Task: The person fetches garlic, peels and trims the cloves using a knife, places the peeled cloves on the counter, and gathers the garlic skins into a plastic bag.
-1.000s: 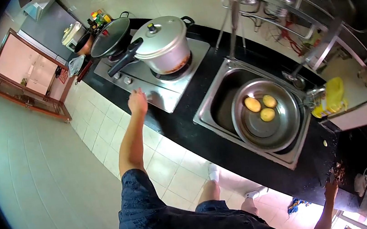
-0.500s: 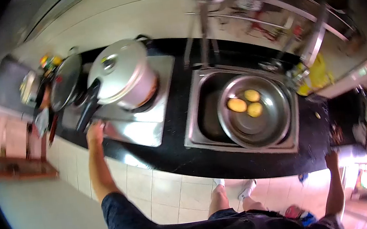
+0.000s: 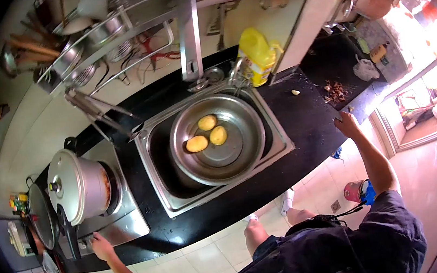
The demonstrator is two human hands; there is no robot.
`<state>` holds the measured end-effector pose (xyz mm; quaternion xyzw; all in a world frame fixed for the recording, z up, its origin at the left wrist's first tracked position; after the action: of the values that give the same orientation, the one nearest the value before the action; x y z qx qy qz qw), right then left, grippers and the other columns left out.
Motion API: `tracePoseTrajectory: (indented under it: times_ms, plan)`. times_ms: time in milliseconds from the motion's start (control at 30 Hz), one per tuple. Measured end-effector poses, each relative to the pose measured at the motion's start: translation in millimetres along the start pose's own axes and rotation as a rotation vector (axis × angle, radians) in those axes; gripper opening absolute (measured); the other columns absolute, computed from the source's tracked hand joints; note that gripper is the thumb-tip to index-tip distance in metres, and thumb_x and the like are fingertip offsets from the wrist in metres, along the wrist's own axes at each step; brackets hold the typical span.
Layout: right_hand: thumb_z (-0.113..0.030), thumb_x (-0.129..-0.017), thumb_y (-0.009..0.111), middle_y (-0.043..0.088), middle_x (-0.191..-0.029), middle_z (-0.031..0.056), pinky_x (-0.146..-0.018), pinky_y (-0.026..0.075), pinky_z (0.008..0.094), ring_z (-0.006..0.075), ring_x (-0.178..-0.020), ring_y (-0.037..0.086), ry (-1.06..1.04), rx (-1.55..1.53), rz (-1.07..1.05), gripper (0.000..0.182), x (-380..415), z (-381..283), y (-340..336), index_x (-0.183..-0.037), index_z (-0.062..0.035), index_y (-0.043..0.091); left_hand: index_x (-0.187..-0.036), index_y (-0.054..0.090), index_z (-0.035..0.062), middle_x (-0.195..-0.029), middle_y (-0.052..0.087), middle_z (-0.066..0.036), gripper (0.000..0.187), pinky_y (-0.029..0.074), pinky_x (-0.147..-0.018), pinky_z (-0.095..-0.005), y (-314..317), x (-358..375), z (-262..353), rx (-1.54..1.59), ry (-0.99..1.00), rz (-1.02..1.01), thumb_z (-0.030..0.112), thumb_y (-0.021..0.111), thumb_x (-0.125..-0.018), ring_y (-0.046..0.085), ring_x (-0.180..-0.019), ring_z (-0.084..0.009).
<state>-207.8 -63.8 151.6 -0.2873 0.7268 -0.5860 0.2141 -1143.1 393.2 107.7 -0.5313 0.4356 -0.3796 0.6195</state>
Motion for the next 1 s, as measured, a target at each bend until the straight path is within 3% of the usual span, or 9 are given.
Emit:
tracePoseTrajectory:
  times_ms: [167, 267, 333, 400, 433, 567, 700, 833, 1000]
  plan:
    - [-0.029, -0.081, 0.069, 0.062, -0.073, 0.0224, -0.063, 0.048, 0.046, 0.0338, -0.069, 0.064, 0.014, -0.176, 0.046, 0.034, -13.8, -3.2, -38.3, -0.084, 0.004, 0.059, -0.116, 0.062, -0.0011, -0.107, 0.068, -0.022, 0.037, 0.05, -0.089, -0.0444, -35.5, 164.9, 194.9, 0.589, 0.439, -0.124, 0.03, 0.048, -0.102, 0.065, -0.1, -0.0367]
    - [-0.027, -0.082, 0.07, 0.061, -0.071, 0.0203, -0.061, 0.048, 0.043, 0.0287, -0.066, 0.062, -0.042, -0.301, 0.099, 0.033, -30.4, 10.8, -51.5, -0.085, 0.0034, 0.059, -0.116, 0.065, 0.0023, -0.097, 0.071, -0.01, 0.029, 0.052, -0.081, -0.0321, -28.0, 284.7, 332.7, 1.164, 0.518, -0.634, 0.023, 0.06, -0.097, 0.066, -0.088, -0.0163]
    - [-0.024, -0.082, 0.07, 0.062, -0.072, 0.0193, -0.06, 0.047, 0.0414, 0.0267, -0.065, 0.062, -0.102, -0.359, 0.143, 0.03, -37.4, 6.9, -74.1, -0.086, 0.003, 0.059, -0.121, 0.063, 0.0048, -0.102, 0.07, -0.008, 0.028, 0.052, -0.085, -0.0309, -70.8, 371.6, 432.2, 1.091, 0.728, -0.813, 0.02, 0.058, -0.098, 0.066, -0.092, -0.0167]
    - [-0.021, -0.083, 0.07, 0.061, -0.072, 0.015, -0.058, 0.046, 0.0361, 0.0192, -0.064, 0.058, -0.12, -0.37, 0.144, 0.027, -45.7, 11.5, -94.6, -0.09, 0.0026, 0.06, -0.117, 0.065, 0.0026, -0.1, 0.07, -0.013, 0.028, 0.053, -0.079, -0.0324, -97.6, 454.3, 524.5, 1.095, 1.032, -0.706, 0.022, 0.057, -0.098, 0.068, -0.09, -0.0198]
    - [-0.021, -0.083, 0.071, 0.06, -0.071, 0.0141, -0.058, 0.045, 0.0354, 0.0179, -0.064, 0.057, -0.119, -0.44, 0.094, 0.027, -52.1, 17.9, -101.7, -0.09, 0.0026, 0.06, -0.116, 0.065, 0.0011, -0.099, 0.07, -0.017, 0.027, 0.053, -0.076, -0.0333, -99.5, 494.9, 569.1, 1.102, 1.035, -0.815, 0.02, 0.057, -0.098, 0.069, -0.088, -0.0238]
    - [-0.021, -0.084, 0.072, 0.059, -0.069, 0.0123, -0.056, 0.044, 0.0333, 0.0151, -0.063, 0.055, -0.291, -0.598, 0.066, 0.027, -85.1, 68.7, -117.5, -0.088, 0.003, 0.061, -0.132, 0.052, -0.0002, -0.113, 0.065, -0.012, 0.036, 0.053, -0.077, -0.0286, -112.3, 623.7, 710.9, 1.352, 1.048, -0.848, 0.006, 0.056, -0.097, 0.064, -0.085, -0.0148]
    - [-0.022, -0.084, 0.075, 0.059, -0.067, 0.0107, -0.054, 0.044, 0.0329, 0.014, -0.06, 0.055, -0.318, -0.758, 0.0, 0.027, -111.1, 119.5, -123.7, -0.087, 0.0016, 0.062, -0.131, 0.05, 0.0014, -0.109, 0.061, -0.009, 0.04, 0.049, -0.073, -0.0266, -127.6, 691.7, 785.8, 1.503, 0.828, -0.959, 0.005, 0.062, -0.094, 0.059, -0.081, -0.0135]
    - [-0.022, -0.085, 0.075, 0.062, -0.07, 0.013, -0.055, 0.045, 0.0329, 0.0158, -0.061, 0.058, -0.253, -0.871, -0.182, 0.028, -124.8, 150.3, -128.8, -0.089, 0.0016, 0.061, -0.124, 0.053, 0.0017, -0.105, 0.055, -0.008, 0.031, 0.049, -0.073, -0.0251, -128.4, 716.4, 821.7, 1.405, 0.911, -0.836, 0.006, 0.062, -0.095, 0.058, -0.082, -0.0141]
    - [-0.025, -0.085, 0.075, 0.062, -0.071, 0.0151, -0.056, 0.047, 0.0339, 0.0178, -0.061, 0.059, -0.345, -0.903, -0.277, 0.032, -135.7, 178.1, -145.7, -0.092, 0.0021, 0.059, -0.123, 0.054, 0.0008, -0.1, 0.055, -0.006, 0.027, 0.047, -0.072, -0.0263, -127.0, 729.0, 838.0, 1.4, 0.867, -0.984, 0.014, 0.055, -0.1, 0.055, -0.08, -0.0119]
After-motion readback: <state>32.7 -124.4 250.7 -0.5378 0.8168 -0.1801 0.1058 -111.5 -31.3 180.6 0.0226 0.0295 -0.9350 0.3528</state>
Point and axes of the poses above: each hand's wrist, its own x-axis away from the middle knuckle, its own y-axis out of the palm, z = x × y, the point moved 1 cm from there along -x, towards the middle knuckle
